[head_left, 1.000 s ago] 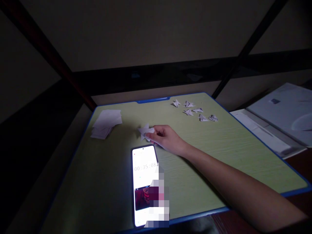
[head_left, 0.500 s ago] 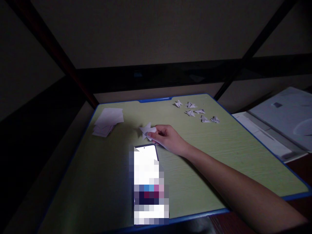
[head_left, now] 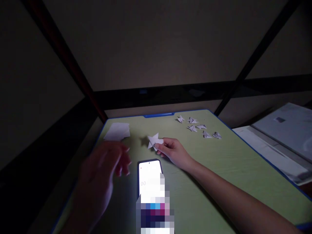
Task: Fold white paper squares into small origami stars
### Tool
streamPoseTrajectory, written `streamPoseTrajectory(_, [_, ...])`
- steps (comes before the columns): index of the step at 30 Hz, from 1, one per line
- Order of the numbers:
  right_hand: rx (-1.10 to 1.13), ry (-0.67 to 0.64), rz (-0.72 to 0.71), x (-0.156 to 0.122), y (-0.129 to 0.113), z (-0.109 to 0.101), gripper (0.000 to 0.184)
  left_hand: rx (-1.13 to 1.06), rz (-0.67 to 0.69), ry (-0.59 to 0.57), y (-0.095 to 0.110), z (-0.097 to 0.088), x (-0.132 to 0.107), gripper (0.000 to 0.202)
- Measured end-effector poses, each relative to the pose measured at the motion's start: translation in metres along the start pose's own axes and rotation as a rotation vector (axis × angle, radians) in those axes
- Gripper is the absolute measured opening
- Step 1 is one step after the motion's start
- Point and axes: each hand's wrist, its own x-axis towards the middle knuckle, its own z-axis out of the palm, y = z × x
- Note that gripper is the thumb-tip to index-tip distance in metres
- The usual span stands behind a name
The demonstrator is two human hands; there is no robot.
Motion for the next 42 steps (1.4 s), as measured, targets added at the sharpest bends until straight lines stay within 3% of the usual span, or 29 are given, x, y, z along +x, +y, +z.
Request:
streamPoseTrajectory(4, [0.026,0.013,-0.004,0.000,0.003,0.000,0.038,0.237,-0.113,-0.114,-0.019,0.028,0.046,0.032])
streamPoseTrajectory(7, [0.052,-0.009,-0.027,0.000,0.004,0.000,0.037,0.198,-0.149,-0.201,-0.036,0.045,0.054,0.030])
streamPoseTrajectory(10, [0.061,-0.031,-0.047,-0.003,0.002,0.002,0.037,0.106,-0.190,-0.212,-0.040,0.053,0.052,0.025])
streamPoseTrajectory(16, [0.053,-0.108,-0.062,-0.007,-0.006,0.005,0.036,-0.017,-0.193,-0.227,-0.038,0.053,0.051,0.020])
streamPoseTrajectory(23, [0.001,-0.193,-0.023,-0.004,-0.006,-0.003,0.030,-0.006,-0.070,-0.182,-0.059,0.052,0.052,0.022])
streamPoseTrajectory(32, [0.047,-0.064,-0.058,-0.008,-0.008,0.000,0.028,-0.049,-0.084,-0.224,-0.050,0.052,0.051,0.022])
streamPoseTrajectory(36, [0.075,0.014,-0.090,-0.007,-0.009,-0.001,0.027,-0.060,-0.167,-0.286,-0.045,0.054,0.049,0.024])
streamPoseTrajectory(42, [0.057,0.007,-0.090,-0.009,-0.007,-0.002,0.026,-0.071,-0.147,-0.290,-0.042,0.054,0.047,0.020])
